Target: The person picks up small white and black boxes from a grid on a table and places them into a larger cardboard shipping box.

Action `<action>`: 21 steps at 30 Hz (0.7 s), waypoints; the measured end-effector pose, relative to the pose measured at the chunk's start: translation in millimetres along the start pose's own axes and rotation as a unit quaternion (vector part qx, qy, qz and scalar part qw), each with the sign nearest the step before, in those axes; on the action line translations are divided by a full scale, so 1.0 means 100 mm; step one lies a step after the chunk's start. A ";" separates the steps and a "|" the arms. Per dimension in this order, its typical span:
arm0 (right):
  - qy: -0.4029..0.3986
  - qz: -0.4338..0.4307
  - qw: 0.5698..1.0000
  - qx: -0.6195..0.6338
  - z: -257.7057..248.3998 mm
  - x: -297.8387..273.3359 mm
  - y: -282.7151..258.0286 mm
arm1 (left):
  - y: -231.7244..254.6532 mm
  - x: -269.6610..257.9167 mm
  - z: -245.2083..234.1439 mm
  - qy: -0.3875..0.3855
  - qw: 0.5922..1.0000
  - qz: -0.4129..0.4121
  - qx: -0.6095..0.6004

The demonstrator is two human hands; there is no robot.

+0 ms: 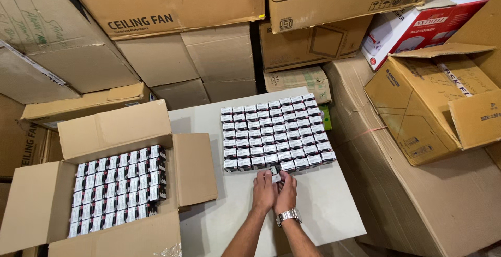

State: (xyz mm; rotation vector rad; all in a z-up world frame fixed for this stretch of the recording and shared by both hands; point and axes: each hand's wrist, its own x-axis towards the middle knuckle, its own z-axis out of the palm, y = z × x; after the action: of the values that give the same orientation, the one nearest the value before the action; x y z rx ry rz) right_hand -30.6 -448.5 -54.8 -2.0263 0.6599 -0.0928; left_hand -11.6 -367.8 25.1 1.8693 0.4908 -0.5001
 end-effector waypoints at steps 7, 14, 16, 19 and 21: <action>-0.025 -0.057 0.998 -0.023 0.01 -0.20 -0.01 | -0.12 -0.27 -0.17 0.012 0.996 -0.071 -0.057; -0.087 -0.148 0.983 0.069 0.15 -0.73 -0.81 | -0.05 -0.69 -0.85 0.076 0.982 -0.085 -0.151; -0.099 -0.186 0.974 0.078 0.28 -0.86 -1.05 | -0.18 -0.70 -1.08 0.113 0.976 -0.070 -0.173; -0.148 -0.277 0.947 0.069 0.52 -1.05 -1.47 | -0.29 -0.74 -1.54 0.194 0.963 0.019 -0.187; -0.177 -0.326 0.926 0.062 0.70 -1.19 -1.78 | -0.27 -0.83 -1.91 0.231 0.952 0.036 -0.196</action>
State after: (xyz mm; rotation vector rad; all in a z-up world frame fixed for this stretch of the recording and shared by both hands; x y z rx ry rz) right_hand -35.4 -267.2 78.9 -1.9904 -0.2578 -0.1496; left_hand -74.5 -187.5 112.6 1.6019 0.7660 0.0946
